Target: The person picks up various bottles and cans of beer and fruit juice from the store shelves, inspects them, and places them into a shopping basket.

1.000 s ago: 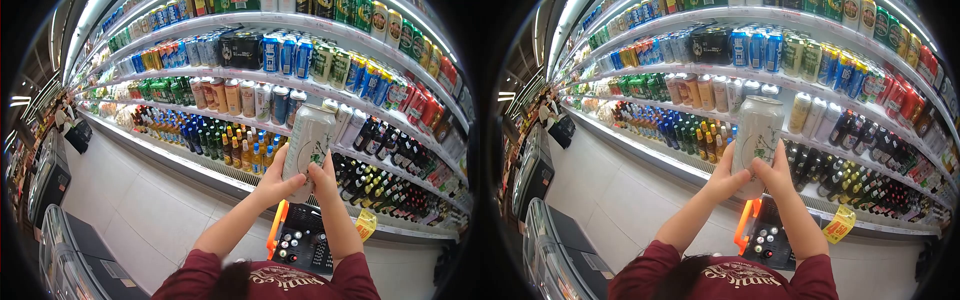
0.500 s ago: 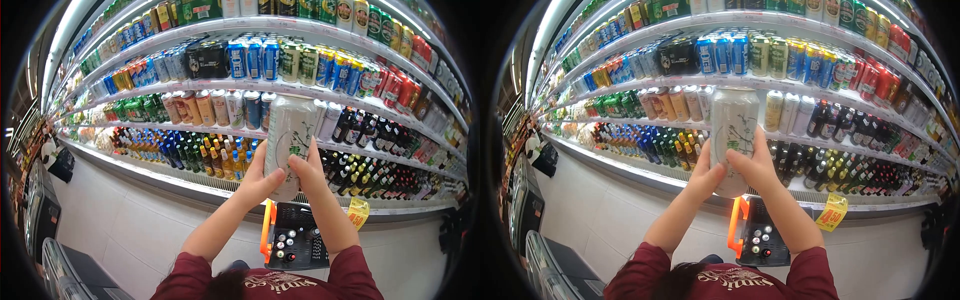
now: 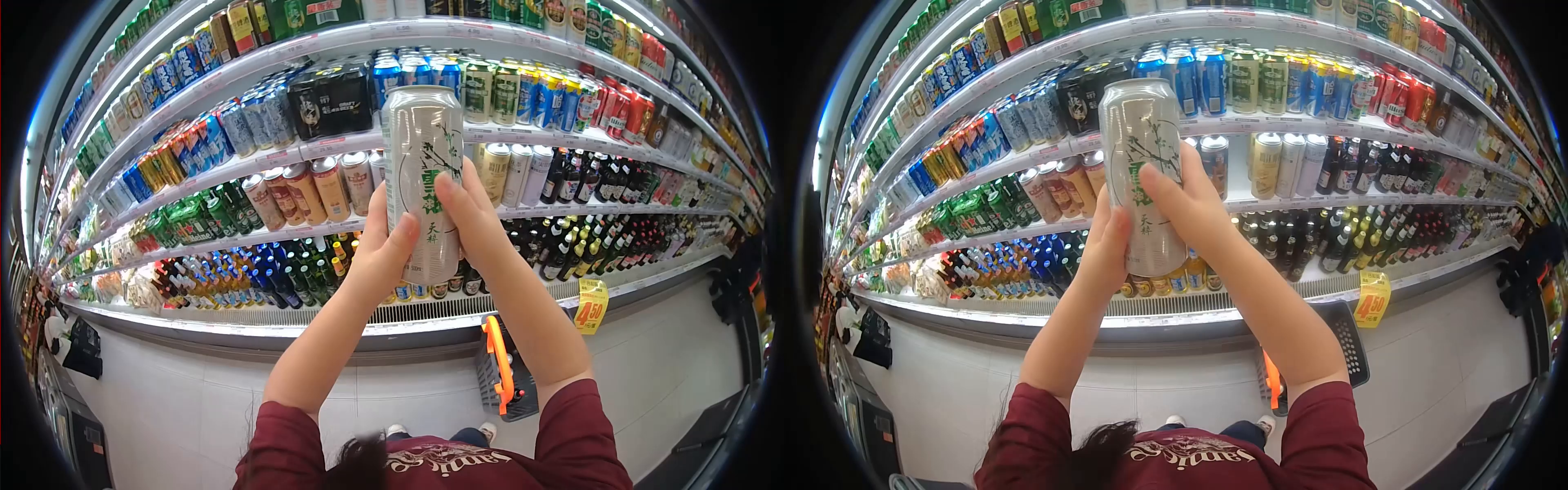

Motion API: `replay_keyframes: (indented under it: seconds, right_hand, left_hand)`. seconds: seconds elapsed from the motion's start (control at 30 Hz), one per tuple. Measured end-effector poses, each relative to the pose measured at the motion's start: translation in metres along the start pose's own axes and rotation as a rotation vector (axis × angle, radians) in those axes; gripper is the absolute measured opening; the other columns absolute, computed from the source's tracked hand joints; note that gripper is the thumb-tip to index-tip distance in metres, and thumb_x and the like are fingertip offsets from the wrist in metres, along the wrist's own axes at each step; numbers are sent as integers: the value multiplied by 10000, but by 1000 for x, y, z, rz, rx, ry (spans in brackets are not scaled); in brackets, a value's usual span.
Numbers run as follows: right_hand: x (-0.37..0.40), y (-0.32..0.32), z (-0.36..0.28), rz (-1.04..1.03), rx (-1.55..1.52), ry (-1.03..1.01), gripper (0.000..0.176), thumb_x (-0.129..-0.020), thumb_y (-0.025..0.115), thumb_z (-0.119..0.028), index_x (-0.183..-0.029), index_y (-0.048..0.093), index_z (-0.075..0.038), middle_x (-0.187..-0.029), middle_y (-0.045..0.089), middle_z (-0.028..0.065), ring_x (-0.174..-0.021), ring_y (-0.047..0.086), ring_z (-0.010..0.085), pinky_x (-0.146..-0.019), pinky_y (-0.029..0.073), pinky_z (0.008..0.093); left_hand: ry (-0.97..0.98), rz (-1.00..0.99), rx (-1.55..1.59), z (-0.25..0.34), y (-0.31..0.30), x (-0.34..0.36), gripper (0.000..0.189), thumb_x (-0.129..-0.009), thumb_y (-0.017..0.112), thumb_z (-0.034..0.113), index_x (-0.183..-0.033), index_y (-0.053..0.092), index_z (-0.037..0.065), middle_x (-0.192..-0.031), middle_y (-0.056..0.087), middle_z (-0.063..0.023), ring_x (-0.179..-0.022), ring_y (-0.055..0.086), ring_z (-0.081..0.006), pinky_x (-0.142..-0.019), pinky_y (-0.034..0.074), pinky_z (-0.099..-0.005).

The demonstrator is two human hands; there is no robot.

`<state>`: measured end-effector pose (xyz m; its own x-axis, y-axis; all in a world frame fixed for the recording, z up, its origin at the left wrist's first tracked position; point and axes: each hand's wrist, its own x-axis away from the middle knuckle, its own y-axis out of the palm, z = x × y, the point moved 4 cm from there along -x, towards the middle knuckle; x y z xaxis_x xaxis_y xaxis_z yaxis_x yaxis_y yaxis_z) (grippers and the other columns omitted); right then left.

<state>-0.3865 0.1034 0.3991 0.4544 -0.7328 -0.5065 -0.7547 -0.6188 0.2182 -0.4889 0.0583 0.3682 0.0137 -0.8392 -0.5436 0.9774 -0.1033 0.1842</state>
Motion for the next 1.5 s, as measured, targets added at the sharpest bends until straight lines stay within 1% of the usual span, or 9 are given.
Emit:
replay_keyframes:
  seconds: [0.1,0.13,0.3,0.4,0.57,0.67,0.87,1.2,1.5]
  right_hand:
    - [-3,24,26,-36,-353,92,441,-901,368,-358,-1191,408,-29,-1071,544,87,-971,526,174,-846,413,305]
    - [0,31,28,-2,-337,145,433,-915,288,-354,-1155,452,-34,-1071,558,93,-969,538,191,-850,418,319]
    - [5,42,54,128,-370,219,391,-912,273,-292,-1130,463,-30,-1037,567,93,-948,544,182,-847,417,319]
    - [5,44,66,137,-369,266,370,-910,276,-268,-1121,467,-31,-1027,568,92,-932,551,181,-836,428,318]
    - [-5,41,85,-64,-386,185,380,-894,302,-291,-1170,427,-62,-1094,543,92,-986,539,201,-865,426,343]
    - [-6,41,90,-83,-269,256,579,-813,444,-402,-1270,292,-81,-1201,452,93,-1080,471,209,-913,384,362]
    - [-19,56,95,-109,-233,286,740,-726,537,-482,-1276,270,-66,-1206,435,95,-1099,446,206,-927,361,354]
    - [-38,116,120,29,-207,210,722,-732,519,-465,-1283,264,-73,-1201,440,97,-1091,453,207,-917,373,355]
    - [-46,151,138,94,-214,163,667,-743,512,-434,-1265,306,-74,-1171,474,93,-1062,482,208,-906,389,353]
  left_hand:
    - [-30,-12,-28,7,-28,15,701,-845,508,406,-1326,176,20,-1229,391,-113,-1125,379,-180,-942,303,-319]
    - [-26,5,-26,7,-32,20,707,-842,511,411,-1325,178,17,-1228,390,-115,-1127,375,-180,-943,299,-319]
    - [-122,54,44,10,-52,41,741,-822,542,385,-1331,153,12,-1236,377,-128,-1142,357,-192,-964,270,-331]
    - [-127,107,30,7,-56,46,733,-826,535,382,-1329,155,7,-1228,380,-126,-1131,361,-190,-963,269,-332]
    - [-129,191,-58,6,-63,44,666,-812,534,237,-1317,174,-5,-1227,380,-125,-1126,366,-186,-960,278,-328]
    - [-138,232,-5,-1,-67,46,669,-812,537,239,-1317,175,-7,-1233,376,-127,-1129,366,-186,-960,281,-328]
    - [-127,217,-1,2,-89,41,697,-800,563,270,-1316,181,-1,-1231,376,-121,-1133,362,-188,-964,275,-328]
    - [-149,111,19,29,-157,39,673,-778,564,227,-1307,204,15,-1188,412,-109,-1104,391,-190,-945,296,-331]
    - [-164,22,25,40,-199,41,739,-768,592,328,-1313,193,28,-1185,412,-120,-1110,391,-194,-944,296,-338]
